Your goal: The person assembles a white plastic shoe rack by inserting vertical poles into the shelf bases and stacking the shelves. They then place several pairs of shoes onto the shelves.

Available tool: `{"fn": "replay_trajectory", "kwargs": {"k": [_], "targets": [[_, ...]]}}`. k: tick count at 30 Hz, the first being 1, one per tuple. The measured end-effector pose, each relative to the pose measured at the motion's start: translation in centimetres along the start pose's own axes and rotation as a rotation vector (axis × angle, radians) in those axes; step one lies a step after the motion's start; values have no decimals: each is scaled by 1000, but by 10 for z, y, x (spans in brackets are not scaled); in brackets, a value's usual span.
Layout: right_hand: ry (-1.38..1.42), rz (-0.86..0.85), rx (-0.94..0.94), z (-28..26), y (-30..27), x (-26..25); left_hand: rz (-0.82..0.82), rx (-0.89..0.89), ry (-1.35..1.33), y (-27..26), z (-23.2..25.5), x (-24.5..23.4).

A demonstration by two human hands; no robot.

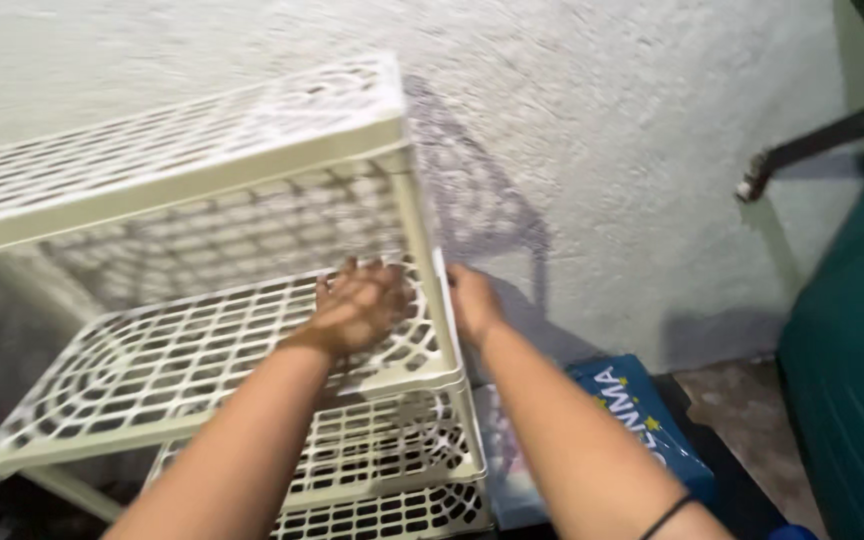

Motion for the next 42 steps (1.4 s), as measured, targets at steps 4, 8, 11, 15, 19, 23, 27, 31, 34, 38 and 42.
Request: {"fn": "replay_trajectory", "kwargs": {"k": [4, 8, 11, 15, 19, 23, 27, 31, 34, 38, 42], "targets": [[370, 48, 161, 37, -24, -20, 63, -97, -42, -109, -30, -18], [520, 370, 158, 9, -111, -69, 364, -118, -227, -215, -105, -38], [562, 557, -120, -56, -161, -81, 616, -315, -610, -275, -169, -35], [389, 507, -482, -177, -215, -36, 925, -609, -613, -338, -253, -8], [10, 259, -647, -280, -245, 55, 900, -841, -632, -364, -330, 58], [-230, -23, -636, -323, -239, 150, 780, -755, -601, -350, -396, 125], [-443, -327, -519, -334, -228, 233, 648, -675, -675, -307, -431, 164], [-610, -525, -566, -332, -233, 294, 655, -682, -841, -286, -420, 173], [-691, -581, -508, -326, -230, 319, 640, -723, -850, -286, -407, 161], [-844, -596, -367, -320, -229, 332, 606, -744, -750, -300, -396, 140], [-913, -681, -291, -323, -224, 337, 506, -750, -627, -315, -387, 120]]}}
Point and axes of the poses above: each hand's wrist, its own y-axis towards the middle knuckle, its own x-axis out of the palm, z = x × y, the point moved 4 cm from there along y, towards the middle knuckle, and after that the axes turned 12 degrees about y, right-handed, at the moved point
